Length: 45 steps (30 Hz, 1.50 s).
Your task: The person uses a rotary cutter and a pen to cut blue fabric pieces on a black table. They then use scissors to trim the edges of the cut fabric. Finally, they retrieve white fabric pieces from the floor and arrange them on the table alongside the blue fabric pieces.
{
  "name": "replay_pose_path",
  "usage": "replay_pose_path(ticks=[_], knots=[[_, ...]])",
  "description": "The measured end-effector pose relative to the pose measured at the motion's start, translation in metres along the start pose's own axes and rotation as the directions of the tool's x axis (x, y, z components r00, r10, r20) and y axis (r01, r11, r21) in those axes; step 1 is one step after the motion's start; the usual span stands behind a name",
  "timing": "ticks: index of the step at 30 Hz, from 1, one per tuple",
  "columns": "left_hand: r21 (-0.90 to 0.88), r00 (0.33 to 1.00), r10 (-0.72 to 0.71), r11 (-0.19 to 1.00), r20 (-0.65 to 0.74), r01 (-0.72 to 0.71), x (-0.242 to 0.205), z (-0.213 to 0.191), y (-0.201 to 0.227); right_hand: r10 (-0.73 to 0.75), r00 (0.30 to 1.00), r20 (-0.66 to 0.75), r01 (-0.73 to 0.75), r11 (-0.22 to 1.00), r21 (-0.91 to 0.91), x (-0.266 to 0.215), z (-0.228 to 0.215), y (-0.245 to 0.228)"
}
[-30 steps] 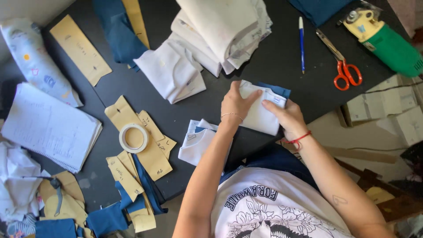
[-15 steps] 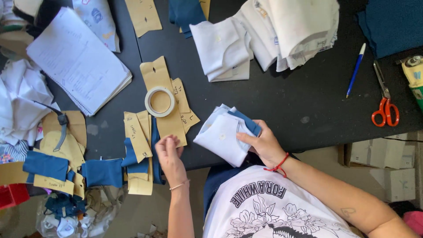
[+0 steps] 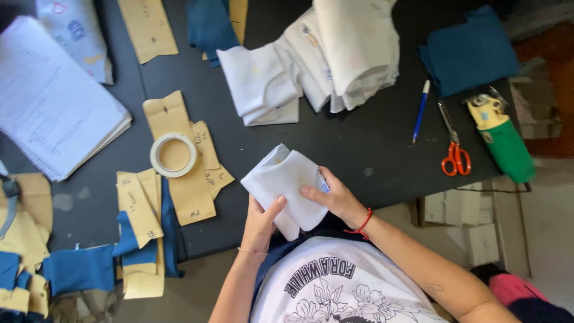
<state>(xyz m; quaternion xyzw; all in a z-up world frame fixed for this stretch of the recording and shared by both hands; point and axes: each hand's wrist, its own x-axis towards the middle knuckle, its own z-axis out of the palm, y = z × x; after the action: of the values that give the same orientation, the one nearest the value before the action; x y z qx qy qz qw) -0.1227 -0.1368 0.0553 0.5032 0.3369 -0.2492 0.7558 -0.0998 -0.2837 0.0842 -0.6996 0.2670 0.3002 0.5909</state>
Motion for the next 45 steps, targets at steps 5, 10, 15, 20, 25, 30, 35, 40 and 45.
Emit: replay_pose_path(ticks=[5,10,15,20,25,30,35,40,45], knots=[[0.122,0.951,0.026,0.990,0.309,-0.067,0.018,0.088,0.000,-0.003,0.966,-0.260,0.026,0.996,0.085,-0.047,-0.073,-0.023],[0.539,0.723,-0.369,0.842,0.584,-0.005,0.023,0.181,-0.017,-0.211,0.729,-0.651,0.195,0.976,-0.098,-0.073,-0.153,-0.003],[0.833,0.681,-0.491,0.216,0.543,-0.509,0.086,0.188,-0.094,-0.194,0.739,-0.645,0.030,0.966,-0.257,-0.025,-0.199,0.082],[0.800,0.634,-0.508,0.495,0.583,-0.338,0.052,0.149,-0.019,-0.423,0.628,-0.653,0.074,0.868,-0.491,-0.029,-0.196,0.079],[0.532,0.901,-0.083,0.828,0.427,-0.176,0.078,0.067,-0.028,-0.850,0.328,-0.413,0.238,0.497,-0.834,-0.030,-0.192,0.038],[0.504,0.968,-0.003,0.854,0.252,-0.129,0.046,0.033,0.040,-0.910,0.314,-0.270,0.482,0.398,-0.780,-0.012,-0.155,-0.014],[0.448,0.970,0.074,0.877,0.232,-0.175,0.055,-0.006,0.076,-0.910,0.378,-0.172,0.606,0.383,-0.697,-0.001,-0.070,-0.057],[0.366,0.915,0.346,0.840,0.210,-0.402,0.075,-0.036,0.119,-0.820,0.568,-0.072,0.696,0.525,-0.489,0.012,0.010,-0.078],[0.599,0.773,0.621,0.571,0.132,-0.561,0.158,-0.044,0.174,-0.748,0.664,-0.006,0.657,0.588,-0.471,0.027,0.044,-0.091]])
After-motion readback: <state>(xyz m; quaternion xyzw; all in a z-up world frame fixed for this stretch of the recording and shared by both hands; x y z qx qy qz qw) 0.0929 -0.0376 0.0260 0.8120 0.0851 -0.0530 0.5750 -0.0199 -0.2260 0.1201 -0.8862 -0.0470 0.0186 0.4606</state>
